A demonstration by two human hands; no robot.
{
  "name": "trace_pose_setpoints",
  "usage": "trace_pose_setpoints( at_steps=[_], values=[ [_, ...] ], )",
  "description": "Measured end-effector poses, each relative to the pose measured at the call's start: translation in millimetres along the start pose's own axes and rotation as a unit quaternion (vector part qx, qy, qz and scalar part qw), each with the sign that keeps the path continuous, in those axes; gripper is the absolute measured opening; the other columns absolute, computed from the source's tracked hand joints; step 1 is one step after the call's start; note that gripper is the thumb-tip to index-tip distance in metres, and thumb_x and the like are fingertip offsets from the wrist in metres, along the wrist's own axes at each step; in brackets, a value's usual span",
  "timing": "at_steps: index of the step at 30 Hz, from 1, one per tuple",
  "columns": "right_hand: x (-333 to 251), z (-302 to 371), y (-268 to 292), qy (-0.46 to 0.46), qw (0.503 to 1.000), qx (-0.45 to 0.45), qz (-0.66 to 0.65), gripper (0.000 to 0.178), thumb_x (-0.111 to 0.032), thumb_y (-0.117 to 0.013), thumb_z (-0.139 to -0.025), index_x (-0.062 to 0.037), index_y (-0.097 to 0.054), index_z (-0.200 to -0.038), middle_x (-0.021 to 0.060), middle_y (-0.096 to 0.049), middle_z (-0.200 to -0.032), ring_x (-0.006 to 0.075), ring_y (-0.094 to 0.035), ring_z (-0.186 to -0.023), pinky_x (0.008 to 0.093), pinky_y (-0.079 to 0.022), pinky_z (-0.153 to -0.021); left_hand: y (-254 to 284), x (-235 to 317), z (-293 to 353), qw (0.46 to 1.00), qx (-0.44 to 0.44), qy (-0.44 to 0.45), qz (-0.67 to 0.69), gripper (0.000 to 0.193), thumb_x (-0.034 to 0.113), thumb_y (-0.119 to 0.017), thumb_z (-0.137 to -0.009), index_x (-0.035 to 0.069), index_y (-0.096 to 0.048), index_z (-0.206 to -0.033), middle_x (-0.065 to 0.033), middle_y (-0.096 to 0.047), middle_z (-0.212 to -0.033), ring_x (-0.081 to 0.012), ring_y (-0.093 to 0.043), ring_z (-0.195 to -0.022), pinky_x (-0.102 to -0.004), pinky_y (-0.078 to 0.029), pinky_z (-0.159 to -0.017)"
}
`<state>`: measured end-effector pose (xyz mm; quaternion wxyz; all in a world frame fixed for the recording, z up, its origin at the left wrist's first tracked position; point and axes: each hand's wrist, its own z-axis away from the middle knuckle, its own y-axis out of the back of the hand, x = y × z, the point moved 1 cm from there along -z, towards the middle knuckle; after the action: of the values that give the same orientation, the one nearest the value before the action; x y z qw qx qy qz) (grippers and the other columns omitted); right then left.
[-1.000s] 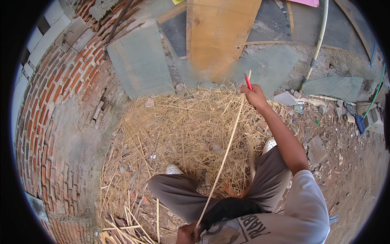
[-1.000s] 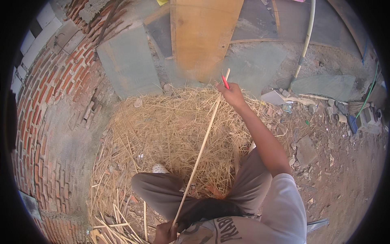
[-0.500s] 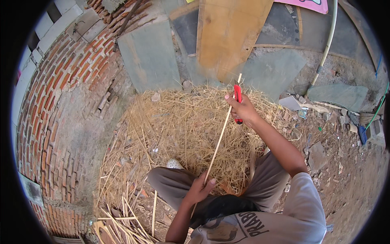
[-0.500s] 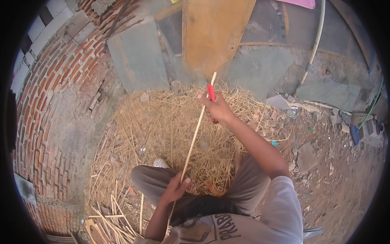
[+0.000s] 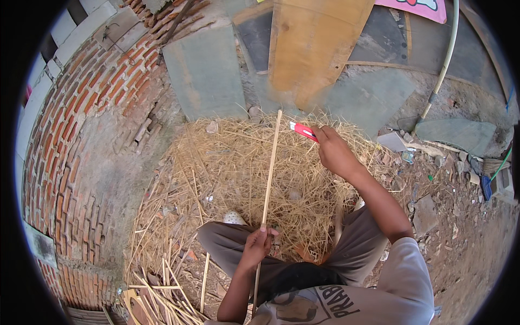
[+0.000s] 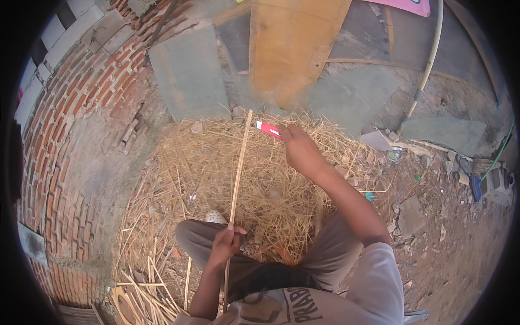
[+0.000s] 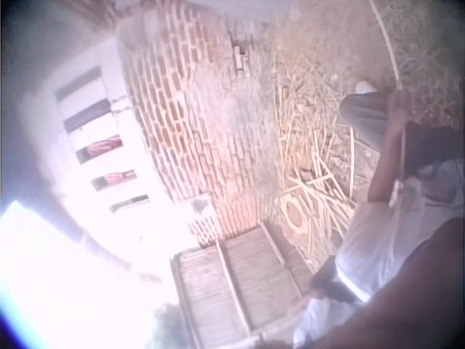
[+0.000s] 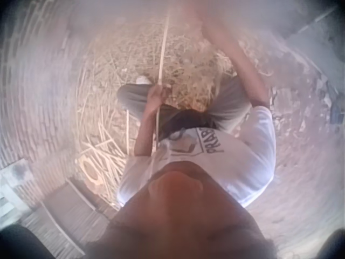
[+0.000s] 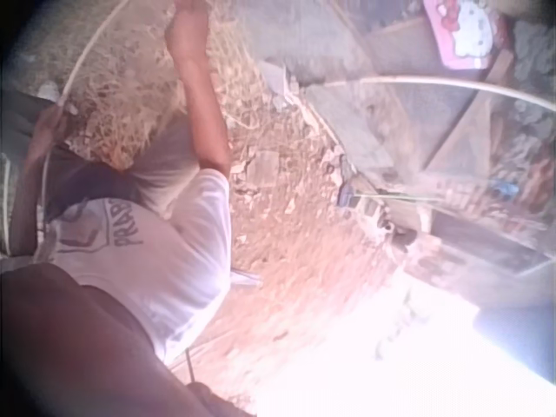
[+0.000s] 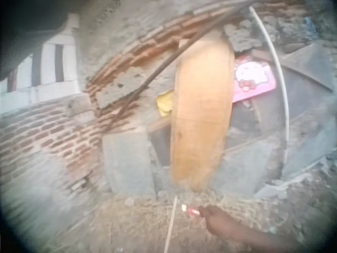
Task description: The person sits on a pile of straw and uses a red utility knife to shave the surface of a long bamboo stick. They rotate the stick and scrape the blade along its length to remove the outer layer, then switch to a larger knife to continue the process.
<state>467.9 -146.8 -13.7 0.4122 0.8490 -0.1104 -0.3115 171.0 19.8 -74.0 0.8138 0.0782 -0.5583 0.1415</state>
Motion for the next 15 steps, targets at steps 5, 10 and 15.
trace_pose_setpoints(
  at_steps=[5, 10, 15],
  values=[
    [-16.9, 2.4, -7.3, 0.117, 0.992, 0.026, 0.036, 0.054, 0.006, -0.051, -0.083, 0.0058, -0.042, -0.137, 0.0274, -0.056, -0.12, 0.0393, -0.061, -0.103, 0.0439, -0.051, -0.087, 0.0, 10.0, 11.9, 1.0, 0.015, 0.02, 0.015, 0.045, 0.037, -0.034, -0.106, 0.0, -0.06, -0.102, 0.0055, -0.033, -0.053, -0.0045, -0.027, -0.043, -0.0225, -0.024, -0.041],
    [-20.9, 0.6, -11.2, 0.045, 0.986, -0.051, -0.153, 0.043, -0.007, -0.05, -0.095, 0.0027, -0.044, -0.136, 0.0212, -0.065, -0.103, 0.0344, -0.067, -0.085, 0.0414, -0.054, -0.075, -1.0, 12.9, 17.7, 0.998, 0.01, 0.021, 0.055, 0.047, 0.038, -0.034, -0.106, 0.0, -0.06, -0.102, 0.0053, -0.033, -0.052, -0.0046, -0.026, -0.042, -0.0225, -0.024, -0.041],
    [-25.7, 1.7, -16.2, -0.04, 0.936, -0.089, -0.337, 0.036, -0.014, -0.055, -0.097, -0.0015, -0.053, -0.131, 0.0078, -0.065, -0.079, 0.0151, -0.06, -0.065, 0.0298, -0.049, -0.06, -4.0, 21.4, 23.8, 0.998, 0.009, 0.029, 0.053, 0.046, 0.038, -0.034, -0.105, -0.001, -0.058, -0.099, 0.0039, -0.033, -0.052, -0.0057, -0.028, -0.043, -0.0224, -0.024, -0.042]
  ],
)
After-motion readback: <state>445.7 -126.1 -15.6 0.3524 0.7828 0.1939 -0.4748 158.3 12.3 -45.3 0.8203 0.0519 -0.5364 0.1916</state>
